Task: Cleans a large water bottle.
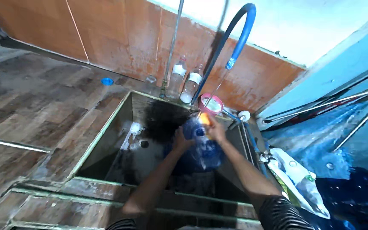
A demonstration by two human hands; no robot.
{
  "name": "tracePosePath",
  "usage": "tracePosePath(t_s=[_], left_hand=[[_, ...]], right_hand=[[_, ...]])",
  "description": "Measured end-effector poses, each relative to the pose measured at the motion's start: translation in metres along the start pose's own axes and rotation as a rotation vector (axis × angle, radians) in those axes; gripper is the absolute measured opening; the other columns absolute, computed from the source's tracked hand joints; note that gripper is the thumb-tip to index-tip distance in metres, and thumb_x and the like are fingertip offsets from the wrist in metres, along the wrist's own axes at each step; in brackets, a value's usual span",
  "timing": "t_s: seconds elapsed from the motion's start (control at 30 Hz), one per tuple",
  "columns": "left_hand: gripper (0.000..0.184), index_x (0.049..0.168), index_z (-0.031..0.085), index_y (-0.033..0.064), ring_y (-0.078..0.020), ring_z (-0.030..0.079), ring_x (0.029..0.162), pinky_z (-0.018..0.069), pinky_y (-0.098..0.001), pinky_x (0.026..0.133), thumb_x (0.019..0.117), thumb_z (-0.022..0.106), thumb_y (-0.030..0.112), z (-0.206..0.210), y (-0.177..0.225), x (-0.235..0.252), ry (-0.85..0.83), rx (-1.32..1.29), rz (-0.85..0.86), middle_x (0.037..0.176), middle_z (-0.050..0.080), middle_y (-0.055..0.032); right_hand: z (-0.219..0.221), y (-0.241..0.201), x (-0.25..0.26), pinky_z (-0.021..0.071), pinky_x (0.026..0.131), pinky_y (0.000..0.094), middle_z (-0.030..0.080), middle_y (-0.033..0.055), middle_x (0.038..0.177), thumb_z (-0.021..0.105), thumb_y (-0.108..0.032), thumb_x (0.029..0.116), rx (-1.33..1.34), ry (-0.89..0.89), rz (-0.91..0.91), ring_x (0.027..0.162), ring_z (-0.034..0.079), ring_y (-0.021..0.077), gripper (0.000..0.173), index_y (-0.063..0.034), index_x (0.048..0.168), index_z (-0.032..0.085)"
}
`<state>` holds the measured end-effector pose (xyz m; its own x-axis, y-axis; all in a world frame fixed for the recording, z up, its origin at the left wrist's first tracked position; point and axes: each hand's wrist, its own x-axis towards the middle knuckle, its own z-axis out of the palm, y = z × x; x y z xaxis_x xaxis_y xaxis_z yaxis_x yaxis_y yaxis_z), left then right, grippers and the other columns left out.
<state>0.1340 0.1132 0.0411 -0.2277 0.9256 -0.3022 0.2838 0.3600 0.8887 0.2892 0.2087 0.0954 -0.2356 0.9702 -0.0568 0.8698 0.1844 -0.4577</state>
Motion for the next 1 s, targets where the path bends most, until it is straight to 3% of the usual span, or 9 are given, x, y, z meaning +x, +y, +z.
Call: tracePosePath(t_s=[0.07,0.2,0.33,0.43,0.53,0.6,0.7,0.87,1.0], left_hand=[[0.107,0.161,0.019,0.0,-0.0467,0.036,0.145,0.0403,-0.0571,0.113,0.0837,0.083,0.038,0.009,0.003,-0.006,0.055,-0.011,-0.043,0.164,0.02,-0.0309],[0.103,0.16,0.021,-0.0002,-0.0434,0.043,0.142,0.0415,-0.0541,0.113,0.0847,0.082,0.036,0.009,0.011,0.003,-0.045,0.01,0.016,0.16,0.029,-0.0299],[0.105,0.161,0.019,0.0026,-0.0471,0.039,0.143,0.0415,-0.0584,0.112,0.0835,0.083,0.033,0.012,0.01,0.003,0.005,0.062,0.005,0.161,0.026,-0.0302],[0.109,0.161,0.018,-0.0001,-0.0466,0.035,0.146,0.0361,-0.057,0.116,0.0827,0.085,0.034,0.017,0.014,0.013,-0.047,0.064,0.076,0.164,0.021,-0.0304],[0.098,0.158,0.028,-0.001,-0.0434,0.04,0.143,0.0396,-0.055,0.114,0.0838,0.083,0.033,0.012,0.012,0.018,-0.001,0.046,0.056,0.158,0.032,-0.0299],[0.108,0.159,0.021,-0.0031,-0.043,0.035,0.147,0.0368,-0.0529,0.117,0.082,0.084,0.04,0.025,0.015,0.005,0.048,0.049,-0.012,0.161,0.025,-0.0309],[0.109,0.159,0.017,-0.0057,-0.0449,0.032,0.148,0.0347,-0.0539,0.118,0.0821,0.086,0.031,0.025,0.017,0.01,0.025,-0.016,0.026,0.164,0.017,-0.0327],[0.1,0.157,0.026,-0.0046,-0.0418,0.042,0.142,0.0401,-0.0509,0.114,0.0841,0.083,0.035,0.022,0.009,0.02,0.096,-0.031,0.042,0.156,0.032,-0.0333],[0.083,0.152,0.032,-0.0057,-0.0348,0.054,0.131,0.0469,-0.0475,0.109,0.0886,0.079,0.022,0.002,0.013,0.031,-0.035,-0.018,0.074,0.144,0.049,-0.0293]], right_hand=[[-0.007,-0.002,0.005,0.047,0.104,0.061,0.065,0.0233,0.135,0.057,-0.028,0.1045,-0.103,0.024,0.076,0.121,0.064,0.0435,0.065,-0.023,0.163,0.029],[0.005,-0.01,-0.008,0.0496,0.105,0.0552,0.067,0.0242,0.13,0.063,-0.024,0.1002,0.032,-0.05,-0.161,0.119,0.066,0.0389,0.061,-0.0112,0.157,0.043],[-0.016,0.009,0.014,0.0466,0.105,0.0613,0.065,0.0222,0.133,0.059,-0.028,0.103,-0.074,0.015,0.097,0.122,0.063,0.0421,0.065,-0.0234,0.162,0.033],[-0.004,-0.016,-0.005,0.0474,0.106,0.057,0.066,0.0242,0.131,0.062,-0.024,0.1011,-0.007,-0.085,-0.107,0.12,0.065,0.04,0.064,-0.0124,0.159,0.038],[-0.007,0.01,0.017,0.0477,0.104,0.0606,0.068,0.0248,0.128,0.066,-0.026,0.1011,0.08,-0.014,0.016,0.118,0.065,0.0424,0.063,-0.0196,0.158,0.041],[-0.006,0.009,0.023,0.0465,0.104,0.062,0.066,0.0246,0.132,0.06,-0.027,0.1036,0.002,0.02,0.11,0.121,0.063,0.0446,0.066,-0.0243,0.163,0.031],[0.0,-0.017,0.008,0.0476,0.104,0.061,0.067,0.0251,0.13,0.062,-0.027,0.1023,-0.012,-0.079,-0.095,0.119,0.065,0.0433,0.067,-0.0185,0.162,0.033],[0.002,0.006,0.033,0.0504,0.094,0.0679,0.066,0.0288,0.125,0.064,-0.027,0.1014,0.126,0.045,0.041,0.111,0.066,0.0502,0.068,-0.0221,0.162,0.033],[-0.001,-0.007,0.019,0.0476,0.101,0.0657,0.065,0.0271,0.131,0.067,-0.03,0.1002,0.148,-0.171,-0.194,0.118,0.063,0.0466,0.072,-0.0226,0.163,0.032]])
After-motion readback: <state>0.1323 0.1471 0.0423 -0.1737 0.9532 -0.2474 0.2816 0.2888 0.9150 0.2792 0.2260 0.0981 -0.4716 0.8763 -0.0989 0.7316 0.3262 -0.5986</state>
